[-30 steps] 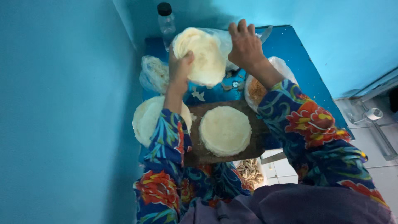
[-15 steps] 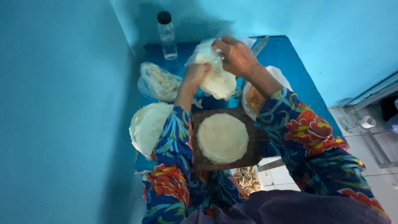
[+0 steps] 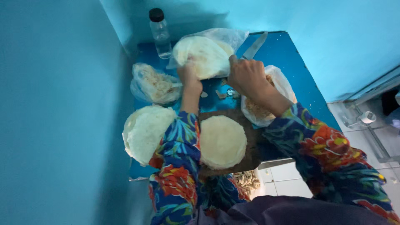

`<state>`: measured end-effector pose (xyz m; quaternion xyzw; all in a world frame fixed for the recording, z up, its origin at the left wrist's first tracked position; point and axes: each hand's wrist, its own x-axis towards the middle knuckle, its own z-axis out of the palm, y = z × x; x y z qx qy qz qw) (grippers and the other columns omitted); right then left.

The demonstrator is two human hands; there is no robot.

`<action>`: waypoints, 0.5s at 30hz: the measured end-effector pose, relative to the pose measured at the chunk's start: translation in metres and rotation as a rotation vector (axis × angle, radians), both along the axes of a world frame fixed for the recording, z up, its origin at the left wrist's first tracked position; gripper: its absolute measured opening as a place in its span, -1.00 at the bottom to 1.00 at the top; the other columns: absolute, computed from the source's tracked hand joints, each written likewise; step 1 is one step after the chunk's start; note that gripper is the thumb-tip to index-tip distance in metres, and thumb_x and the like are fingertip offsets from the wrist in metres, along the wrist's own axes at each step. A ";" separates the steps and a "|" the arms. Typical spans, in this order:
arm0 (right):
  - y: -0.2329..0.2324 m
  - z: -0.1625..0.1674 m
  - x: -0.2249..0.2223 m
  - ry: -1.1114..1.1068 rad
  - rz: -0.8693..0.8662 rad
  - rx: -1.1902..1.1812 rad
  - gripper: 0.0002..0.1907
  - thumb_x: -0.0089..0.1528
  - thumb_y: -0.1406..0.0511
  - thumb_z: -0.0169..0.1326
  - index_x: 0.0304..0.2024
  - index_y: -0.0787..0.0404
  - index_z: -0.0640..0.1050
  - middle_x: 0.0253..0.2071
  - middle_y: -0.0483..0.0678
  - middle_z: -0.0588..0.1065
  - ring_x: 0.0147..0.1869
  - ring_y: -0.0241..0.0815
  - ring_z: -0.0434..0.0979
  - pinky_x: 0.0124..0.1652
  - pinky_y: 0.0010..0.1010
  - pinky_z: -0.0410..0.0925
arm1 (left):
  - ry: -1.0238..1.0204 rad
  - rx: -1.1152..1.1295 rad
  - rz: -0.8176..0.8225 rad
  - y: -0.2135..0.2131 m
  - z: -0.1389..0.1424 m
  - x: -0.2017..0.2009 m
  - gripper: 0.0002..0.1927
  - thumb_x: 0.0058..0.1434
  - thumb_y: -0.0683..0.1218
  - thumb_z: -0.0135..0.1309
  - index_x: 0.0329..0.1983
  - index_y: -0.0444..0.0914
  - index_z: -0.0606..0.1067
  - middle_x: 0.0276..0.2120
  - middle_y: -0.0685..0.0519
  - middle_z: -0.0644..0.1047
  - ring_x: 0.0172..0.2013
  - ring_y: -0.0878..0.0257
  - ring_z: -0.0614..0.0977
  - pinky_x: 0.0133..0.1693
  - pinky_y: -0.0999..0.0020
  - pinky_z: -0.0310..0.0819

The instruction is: The person sits at a small blue table and peels the thin outer skin off round steamed cakes by hand, one cake at a time, placing the peeled cake on a stack and dropping the removed skin aside. A knife and a bag of brown sugar sit on the table.

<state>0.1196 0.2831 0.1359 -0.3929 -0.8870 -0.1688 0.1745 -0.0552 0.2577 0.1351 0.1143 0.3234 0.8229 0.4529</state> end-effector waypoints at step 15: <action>-0.045 -0.005 -0.007 0.070 0.231 -0.142 -0.47 0.08 0.26 0.19 -0.02 0.43 0.33 -0.41 0.21 0.52 -0.45 0.23 0.57 -0.53 0.00 0.36 | -0.230 -0.121 -0.175 0.026 0.041 0.025 -0.44 0.31 0.20 0.16 0.24 -0.21 0.45 0.01 -0.03 0.53 -0.05 0.05 0.53 -0.12 0.16 0.43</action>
